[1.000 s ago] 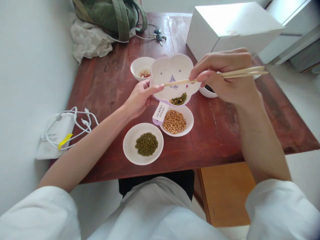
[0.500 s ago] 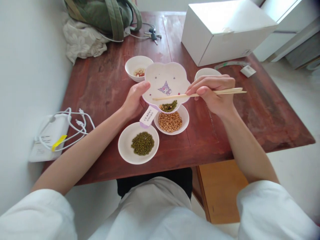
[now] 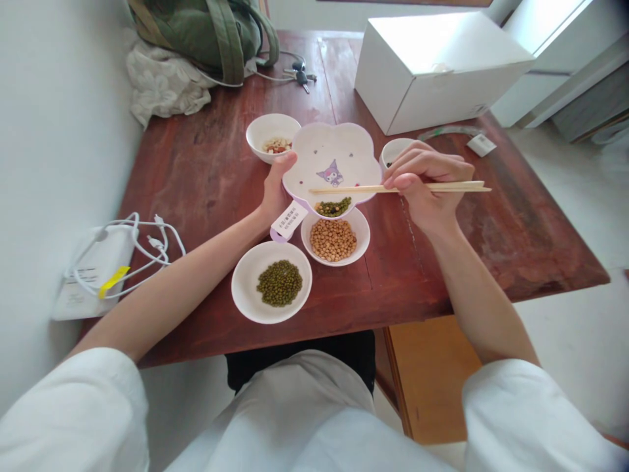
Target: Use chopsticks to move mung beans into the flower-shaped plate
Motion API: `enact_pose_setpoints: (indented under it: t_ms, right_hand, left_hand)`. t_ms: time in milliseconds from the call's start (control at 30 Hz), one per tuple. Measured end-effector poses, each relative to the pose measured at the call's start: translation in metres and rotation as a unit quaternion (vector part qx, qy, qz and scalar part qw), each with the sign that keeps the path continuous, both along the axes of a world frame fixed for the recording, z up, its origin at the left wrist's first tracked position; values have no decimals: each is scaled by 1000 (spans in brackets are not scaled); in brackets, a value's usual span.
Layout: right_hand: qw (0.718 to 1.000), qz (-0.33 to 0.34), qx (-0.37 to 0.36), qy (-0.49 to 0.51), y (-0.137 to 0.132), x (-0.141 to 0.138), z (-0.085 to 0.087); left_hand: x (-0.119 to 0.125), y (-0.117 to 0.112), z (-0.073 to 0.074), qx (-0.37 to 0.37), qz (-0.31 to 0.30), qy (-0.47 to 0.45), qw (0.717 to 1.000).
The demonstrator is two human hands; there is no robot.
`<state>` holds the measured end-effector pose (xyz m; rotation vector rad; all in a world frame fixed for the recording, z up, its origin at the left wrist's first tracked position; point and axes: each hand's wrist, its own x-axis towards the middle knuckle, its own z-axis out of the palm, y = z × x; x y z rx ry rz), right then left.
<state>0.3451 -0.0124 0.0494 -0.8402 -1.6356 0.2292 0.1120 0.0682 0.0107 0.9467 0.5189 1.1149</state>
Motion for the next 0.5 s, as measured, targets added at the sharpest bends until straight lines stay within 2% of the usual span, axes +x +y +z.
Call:
enact_pose_setpoints:
  t_ms: [100, 233, 367, 500]
  right_hand:
    - [1000, -8, 12, 7, 3, -1, -5]
    - [999, -20, 25, 6, 4, -1, -11]
    - [999, -33, 16, 10, 3, -4, -13]
    - [999, -12, 31, 13, 3, -10, -7]
  left_hand:
    - [5, 3, -3, 11, 30, -37, 999]
    - [6, 0, -4, 25, -12, -64, 998]
    - [2, -4, -7, 22, -3, -80, 997]
    - [-1, -4, -11, 12, -13, -72, 997]
